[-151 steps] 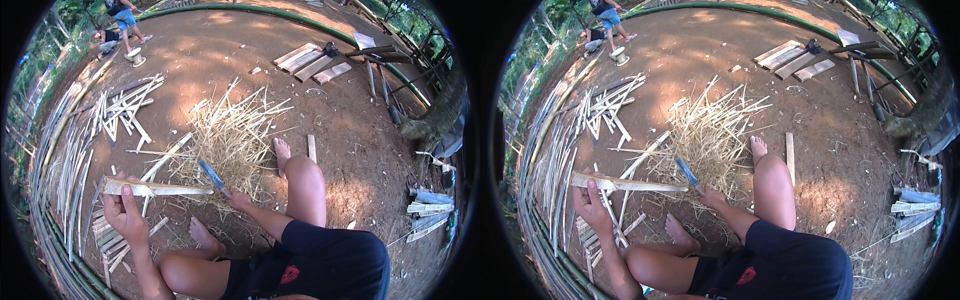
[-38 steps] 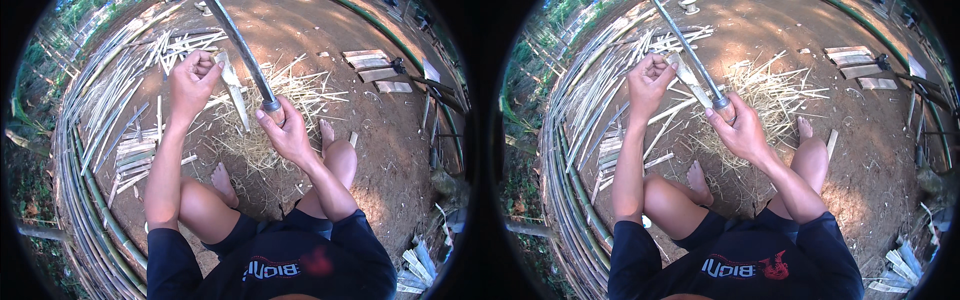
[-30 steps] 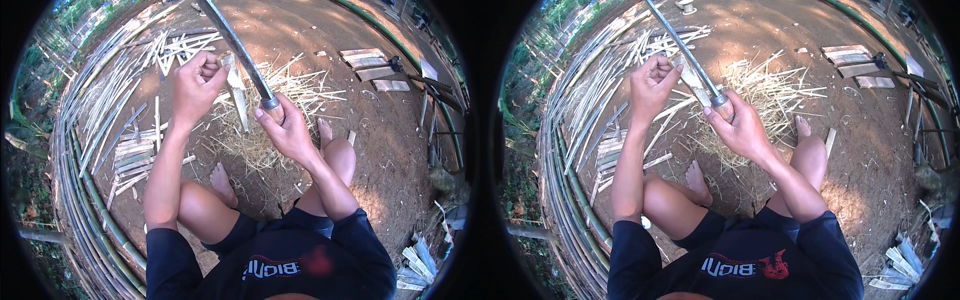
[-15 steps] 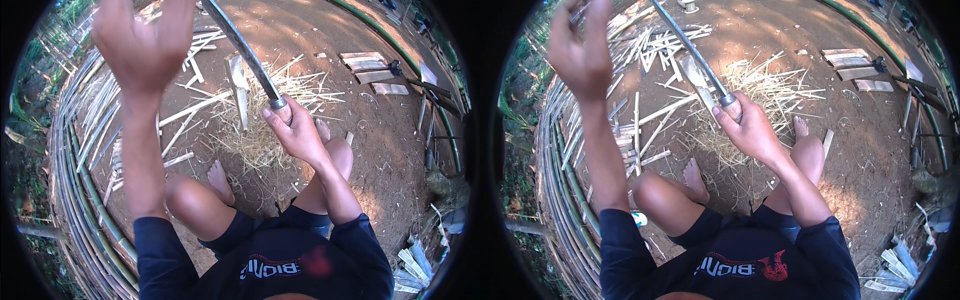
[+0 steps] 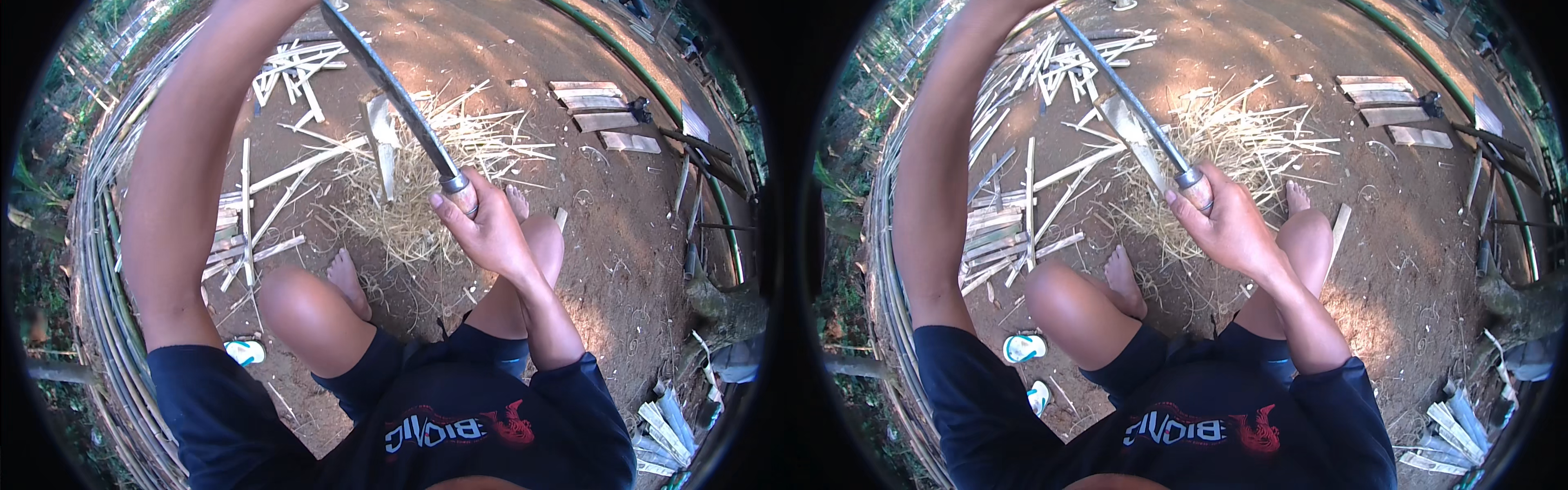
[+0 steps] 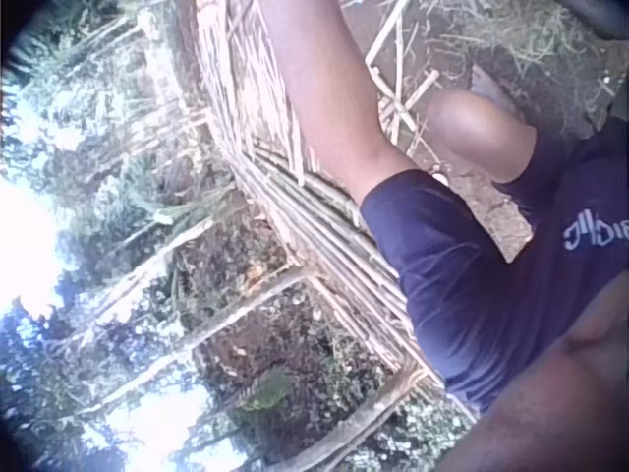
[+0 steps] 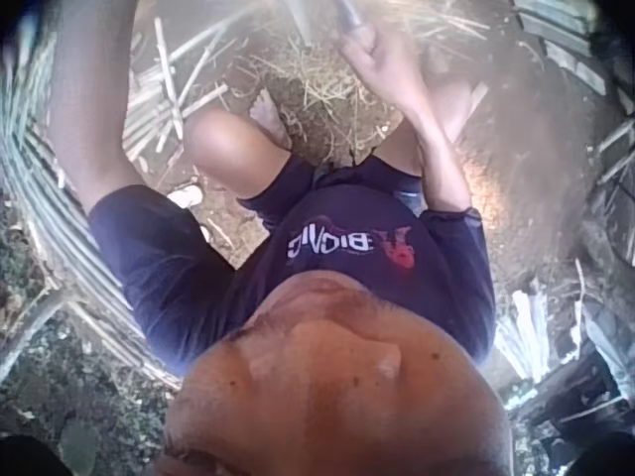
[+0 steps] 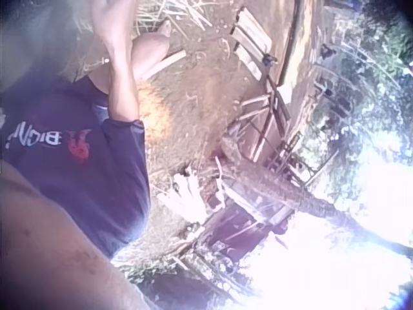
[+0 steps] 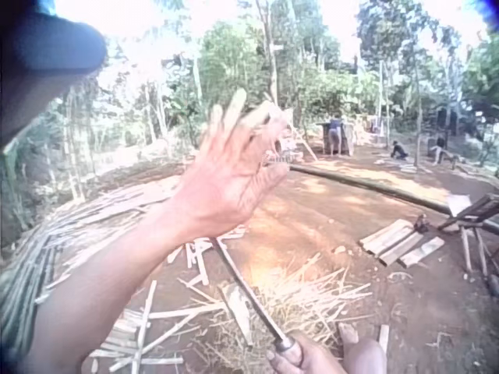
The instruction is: The person sits on the ground and uses a machete to split long bamboo poles into thin strips. They hold the bamboo with one hand and strike it with the machete in the other, creating a pile of bamboo strips and shavings.
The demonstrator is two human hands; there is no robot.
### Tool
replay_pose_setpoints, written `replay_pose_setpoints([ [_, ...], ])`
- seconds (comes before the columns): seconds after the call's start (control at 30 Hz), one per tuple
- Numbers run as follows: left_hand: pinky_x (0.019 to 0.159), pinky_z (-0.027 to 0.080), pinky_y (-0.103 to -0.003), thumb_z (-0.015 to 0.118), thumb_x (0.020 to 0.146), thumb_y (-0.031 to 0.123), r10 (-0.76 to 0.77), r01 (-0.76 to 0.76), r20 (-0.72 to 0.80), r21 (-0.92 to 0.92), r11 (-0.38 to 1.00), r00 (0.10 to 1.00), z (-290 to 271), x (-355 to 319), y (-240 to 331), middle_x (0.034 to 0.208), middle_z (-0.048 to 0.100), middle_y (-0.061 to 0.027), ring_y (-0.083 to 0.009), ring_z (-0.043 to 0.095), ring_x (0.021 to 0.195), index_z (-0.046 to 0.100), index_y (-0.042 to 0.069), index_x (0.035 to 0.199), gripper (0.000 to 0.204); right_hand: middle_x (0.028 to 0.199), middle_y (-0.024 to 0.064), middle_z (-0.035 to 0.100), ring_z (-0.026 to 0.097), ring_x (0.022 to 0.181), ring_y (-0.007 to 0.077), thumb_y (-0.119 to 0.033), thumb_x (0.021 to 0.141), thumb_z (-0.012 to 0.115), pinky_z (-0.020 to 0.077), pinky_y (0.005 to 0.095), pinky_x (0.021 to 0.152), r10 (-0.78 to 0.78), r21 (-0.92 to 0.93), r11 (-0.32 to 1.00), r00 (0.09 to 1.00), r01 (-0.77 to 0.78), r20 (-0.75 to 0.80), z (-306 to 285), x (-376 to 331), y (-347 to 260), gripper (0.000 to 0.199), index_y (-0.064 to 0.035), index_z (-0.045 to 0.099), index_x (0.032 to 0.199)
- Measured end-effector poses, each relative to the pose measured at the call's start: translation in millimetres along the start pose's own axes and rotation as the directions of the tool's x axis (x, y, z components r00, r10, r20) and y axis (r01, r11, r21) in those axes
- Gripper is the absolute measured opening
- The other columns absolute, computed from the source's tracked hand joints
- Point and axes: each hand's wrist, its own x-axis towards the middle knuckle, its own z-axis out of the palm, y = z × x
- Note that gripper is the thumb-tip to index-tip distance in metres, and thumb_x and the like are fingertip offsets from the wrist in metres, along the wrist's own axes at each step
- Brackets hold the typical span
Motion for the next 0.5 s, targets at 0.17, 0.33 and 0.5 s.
replay_pose_setpoints([
  [0.17, 0.115, 0.005, -0.057, 0.035, 0.101, 0.043, -0.092, 0.130, 0.200, -0.189, 0.973, 0.976, 56.9, -37.7, 8.0, 0.150, 0.028, -0.0245, -0.0442, 0.011, 0.143, 0.025, 0.011, 0.150, 0.060, 0.066, 0.0154, 0.058, 0.059, 0.060, 0.0239, -0.030, 0.089, 0.066, 0.0452, 0.0399, 0.058, 0.020, -0.105, 0.994, 0.999, -0.025, -0.050, -12.9, -6.0, 18.5, 0.031, -0.0003, 0.056, 0.091],
  [0.33, 0.116, 0.006, -0.056, 0.035, 0.101, 0.041, -0.158, 0.187, 0.221, -0.119, 0.975, 0.962, 54.6, -37.8, -0.5, 0.149, 0.029, -0.0240, -0.0429, 0.013, 0.143, 0.024, 0.009, 0.150, 0.060, 0.066, 0.0165, 0.059, 0.059, 0.059, 0.0270, -0.030, 0.089, 0.066, 0.0456, 0.0400, 0.057, 0.078, -0.096, 0.992, 0.997, -0.077, 0.001, -4.4, -9.9, 12.9, 0.032, 0.0002, 0.056, 0.092],
  [0.5, 0.113, 0.019, -0.054, 0.040, 0.100, 0.033, -0.216, 0.240, 0.116, -0.273, 0.932, 0.969, 81.5, -61.2, 12.0, 0.137, 0.045, -0.0211, -0.0419, 0.033, 0.134, 0.043, 0.004, 0.139, 0.049, 0.071, 0.0206, 0.063, 0.067, 0.068, 0.0317, -0.029, 0.088, 0.065, 0.0495, 0.0428, 0.062, 0.118, -0.107, 0.987, 0.993, -0.120, -0.023, 4.0, -10.1, 36.9, 0.033, 0.0021, 0.057, 0.094],
])
